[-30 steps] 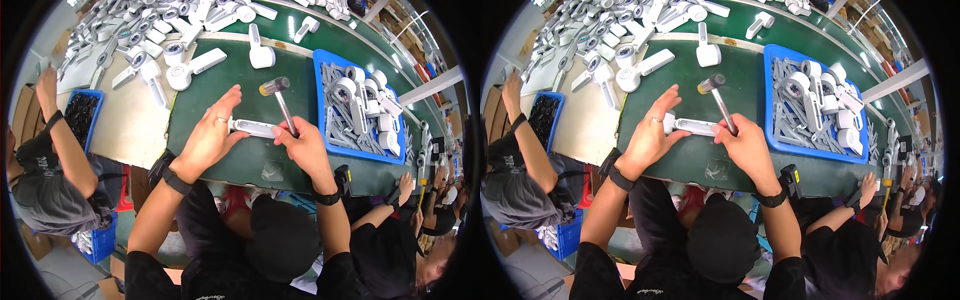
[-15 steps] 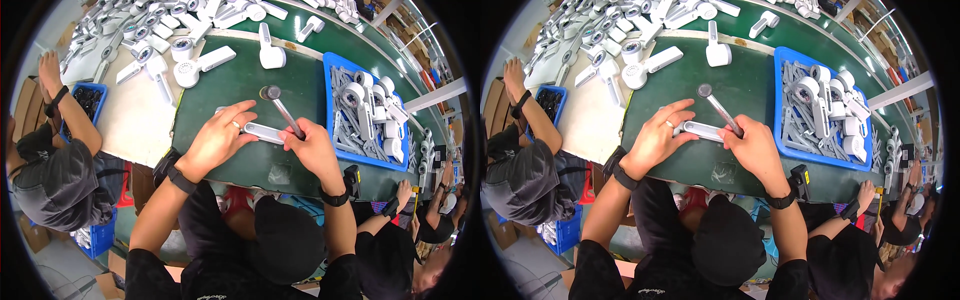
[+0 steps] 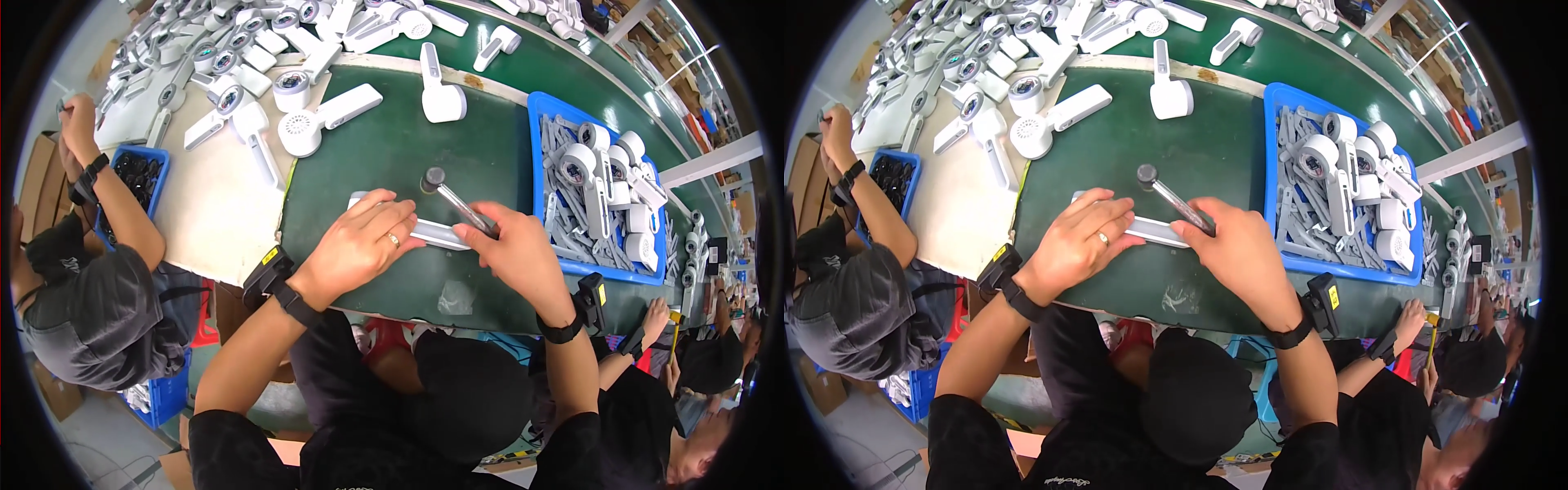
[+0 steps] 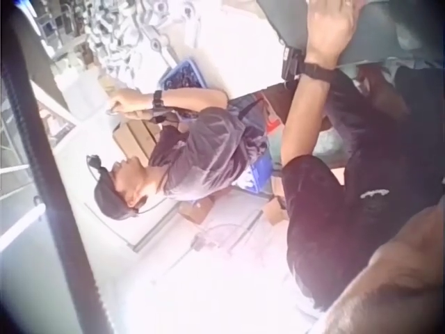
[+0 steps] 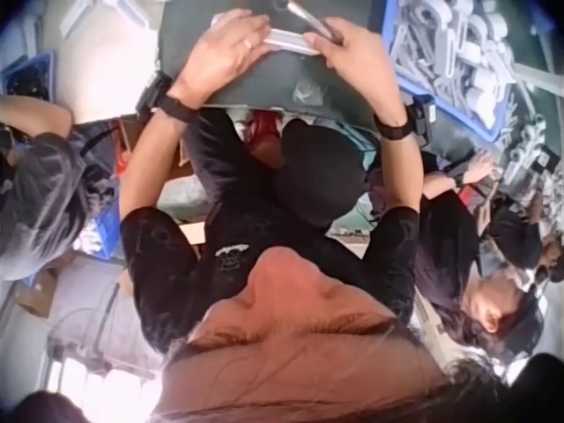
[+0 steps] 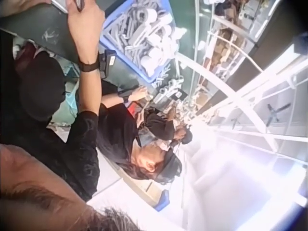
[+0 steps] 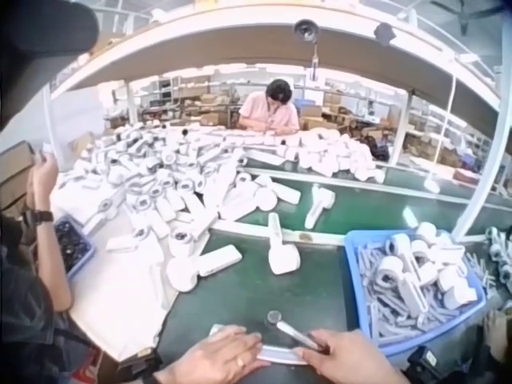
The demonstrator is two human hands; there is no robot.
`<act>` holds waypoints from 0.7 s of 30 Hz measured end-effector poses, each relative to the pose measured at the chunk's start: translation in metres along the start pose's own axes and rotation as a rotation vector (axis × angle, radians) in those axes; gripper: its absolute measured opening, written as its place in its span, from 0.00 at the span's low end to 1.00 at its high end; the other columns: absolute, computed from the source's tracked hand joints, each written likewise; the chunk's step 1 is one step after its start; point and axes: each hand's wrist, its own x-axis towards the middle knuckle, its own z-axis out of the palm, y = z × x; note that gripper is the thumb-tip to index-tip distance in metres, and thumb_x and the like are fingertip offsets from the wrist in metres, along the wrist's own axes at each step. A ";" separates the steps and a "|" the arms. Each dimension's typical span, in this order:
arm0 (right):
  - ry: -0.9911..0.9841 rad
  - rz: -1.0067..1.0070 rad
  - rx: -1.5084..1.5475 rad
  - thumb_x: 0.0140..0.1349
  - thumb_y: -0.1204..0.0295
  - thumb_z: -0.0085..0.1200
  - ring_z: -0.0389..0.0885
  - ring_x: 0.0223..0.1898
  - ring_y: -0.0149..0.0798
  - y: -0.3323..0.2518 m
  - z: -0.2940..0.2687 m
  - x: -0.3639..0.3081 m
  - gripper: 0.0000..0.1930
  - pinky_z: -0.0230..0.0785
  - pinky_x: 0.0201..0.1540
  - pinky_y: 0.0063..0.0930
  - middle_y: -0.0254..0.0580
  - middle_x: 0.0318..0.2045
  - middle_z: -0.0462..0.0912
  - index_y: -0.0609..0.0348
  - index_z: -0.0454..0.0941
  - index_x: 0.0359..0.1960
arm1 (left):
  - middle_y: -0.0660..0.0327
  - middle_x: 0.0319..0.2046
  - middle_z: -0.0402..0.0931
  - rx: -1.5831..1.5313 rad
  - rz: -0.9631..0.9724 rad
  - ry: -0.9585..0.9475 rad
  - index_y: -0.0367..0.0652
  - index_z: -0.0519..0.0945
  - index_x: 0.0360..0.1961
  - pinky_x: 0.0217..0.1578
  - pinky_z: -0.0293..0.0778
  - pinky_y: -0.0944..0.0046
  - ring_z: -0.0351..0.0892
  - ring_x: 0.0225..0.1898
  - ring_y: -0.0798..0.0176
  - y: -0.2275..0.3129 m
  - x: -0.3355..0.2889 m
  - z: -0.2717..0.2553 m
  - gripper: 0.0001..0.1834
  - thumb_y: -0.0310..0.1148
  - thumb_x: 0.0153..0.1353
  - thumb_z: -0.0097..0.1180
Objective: Manually assemble a circular component into a white plastic housing using a small hammer on a manufacturing line.
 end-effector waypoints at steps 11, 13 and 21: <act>-0.213 0.331 0.704 0.79 0.60 0.56 0.61 0.11 0.19 0.026 0.019 0.002 0.22 0.50 0.14 0.18 0.46 0.27 0.89 0.65 0.81 0.62 | 0.52 0.48 0.86 0.007 0.041 0.006 0.35 0.84 0.43 0.53 0.85 0.51 0.87 0.46 0.48 -0.001 0.000 0.002 0.21 0.30 0.51 0.80; -0.292 0.364 0.822 0.78 0.61 0.57 0.61 0.11 0.19 0.031 0.018 0.007 0.22 0.49 0.14 0.17 0.46 0.27 0.89 0.66 0.81 0.63 | 0.52 0.47 0.86 0.030 0.042 0.006 0.35 0.84 0.43 0.52 0.86 0.52 0.88 0.47 0.48 -0.001 -0.001 0.003 0.21 0.30 0.50 0.80; -0.206 0.332 0.782 0.77 0.61 0.59 0.63 0.11 0.19 0.030 0.020 0.003 0.21 0.50 0.14 0.17 0.48 0.28 0.90 0.66 0.83 0.61 | 0.52 0.54 0.85 0.162 0.110 -0.081 0.37 0.86 0.46 0.56 0.84 0.52 0.87 0.53 0.51 0.005 0.023 -0.013 0.18 0.33 0.55 0.75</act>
